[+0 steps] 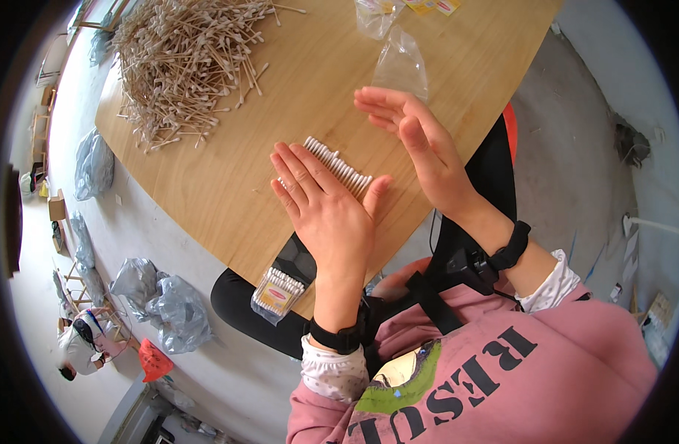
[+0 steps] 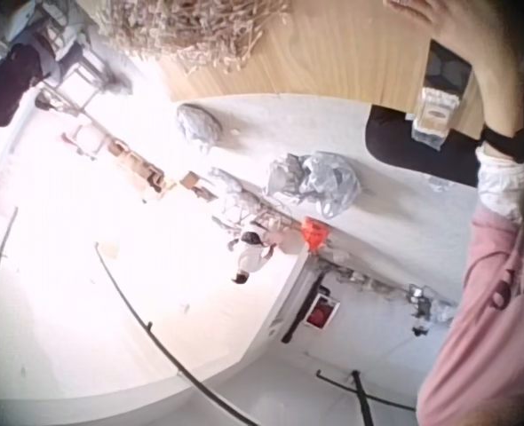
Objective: Arranging and sorting a pile of cotton swabs into uniform rows and placing them into small plastic bags.
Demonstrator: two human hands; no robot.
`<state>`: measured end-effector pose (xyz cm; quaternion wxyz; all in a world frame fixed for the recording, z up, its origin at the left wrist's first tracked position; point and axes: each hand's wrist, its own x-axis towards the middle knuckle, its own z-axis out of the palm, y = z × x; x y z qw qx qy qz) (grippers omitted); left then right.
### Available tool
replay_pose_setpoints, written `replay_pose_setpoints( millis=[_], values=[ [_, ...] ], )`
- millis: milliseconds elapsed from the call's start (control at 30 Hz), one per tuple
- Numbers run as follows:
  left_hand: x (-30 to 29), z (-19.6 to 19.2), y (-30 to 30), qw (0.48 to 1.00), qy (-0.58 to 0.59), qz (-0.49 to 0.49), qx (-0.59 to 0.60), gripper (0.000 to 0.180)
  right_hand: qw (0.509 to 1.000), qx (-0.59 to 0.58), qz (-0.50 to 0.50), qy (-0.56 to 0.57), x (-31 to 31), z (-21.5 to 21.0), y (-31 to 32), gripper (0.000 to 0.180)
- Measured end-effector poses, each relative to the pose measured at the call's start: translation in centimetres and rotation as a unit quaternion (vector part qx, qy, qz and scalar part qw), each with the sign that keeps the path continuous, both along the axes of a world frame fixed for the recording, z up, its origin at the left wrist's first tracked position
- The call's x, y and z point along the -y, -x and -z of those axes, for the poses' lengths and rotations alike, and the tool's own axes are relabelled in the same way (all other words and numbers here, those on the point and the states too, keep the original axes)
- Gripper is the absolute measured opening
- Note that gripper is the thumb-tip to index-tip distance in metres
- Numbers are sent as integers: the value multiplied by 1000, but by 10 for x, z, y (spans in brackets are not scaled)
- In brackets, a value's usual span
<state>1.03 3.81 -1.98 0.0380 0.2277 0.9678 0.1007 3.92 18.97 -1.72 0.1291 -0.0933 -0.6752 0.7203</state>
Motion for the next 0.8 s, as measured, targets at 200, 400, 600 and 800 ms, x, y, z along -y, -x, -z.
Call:
replay_pose_setpoints(
  millis=[200, 400, 600, 800],
  values=[
    [0, -2, -26, 998, -42, 8, 38, 119, 1000, -15, -22, -6, 12, 8, -4, 75],
    [14, -2, -26, 977, -200, -31, 73, 104, 999, -18, -29, 28, 14, 9, 1, 78],
    [1, 7, -47, 694, -686, -193, 106, 81, 997, -14, -36, 74, 51, 10, -4, 83],
    [-3, 6, -46, 678, -696, -204, 115, 81, 995, 6, -25, 98, 56, 7, -2, 88]
  ],
)
